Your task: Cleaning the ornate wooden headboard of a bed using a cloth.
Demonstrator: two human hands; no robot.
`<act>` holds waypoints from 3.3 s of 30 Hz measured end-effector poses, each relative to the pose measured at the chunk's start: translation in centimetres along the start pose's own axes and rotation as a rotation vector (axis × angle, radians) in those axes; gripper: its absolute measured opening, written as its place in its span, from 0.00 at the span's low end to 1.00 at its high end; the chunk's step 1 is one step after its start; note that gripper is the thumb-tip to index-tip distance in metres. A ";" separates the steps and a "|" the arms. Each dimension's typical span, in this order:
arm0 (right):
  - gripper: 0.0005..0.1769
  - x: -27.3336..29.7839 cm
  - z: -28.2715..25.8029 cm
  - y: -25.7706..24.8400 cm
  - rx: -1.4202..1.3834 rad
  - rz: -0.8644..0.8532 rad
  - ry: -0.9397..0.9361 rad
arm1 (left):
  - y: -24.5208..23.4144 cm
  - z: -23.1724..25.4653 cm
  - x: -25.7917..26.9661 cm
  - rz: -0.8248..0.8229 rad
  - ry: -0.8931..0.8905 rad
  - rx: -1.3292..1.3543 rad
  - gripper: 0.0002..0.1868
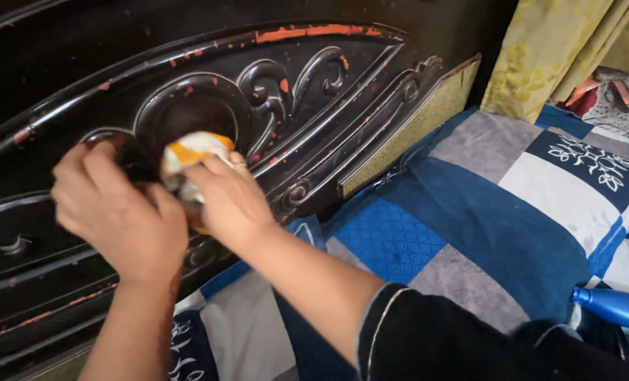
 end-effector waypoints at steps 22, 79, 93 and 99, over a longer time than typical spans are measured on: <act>0.15 -2.7 -1.3 -0.5 0.143 -0.078 -0.055 | 1.8 -0.2 0.9 -0.082 0.050 0.007 0.34; 0.34 -5.8 7.3 -9.3 0.150 0.204 -0.017 | 8.3 8.6 1.6 -0.358 0.098 0.110 0.42; 0.22 0.6 12.0 -6.8 0.189 0.077 0.418 | 10.5 9.6 3.2 -0.400 0.135 0.106 0.41; 0.20 -2.7 16.1 -9.2 0.412 0.041 0.546 | 10.8 9.8 3.1 -0.439 0.125 0.106 0.43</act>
Point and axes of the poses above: each hand's wrist, its own x-axis away from the middle knuckle, its own y-axis out of the palm, z = x × y, the point moved 7 cm from there along -x, towards the middle knuckle, and after that the axes turned 1 degree about z, right-handed, at the moved point
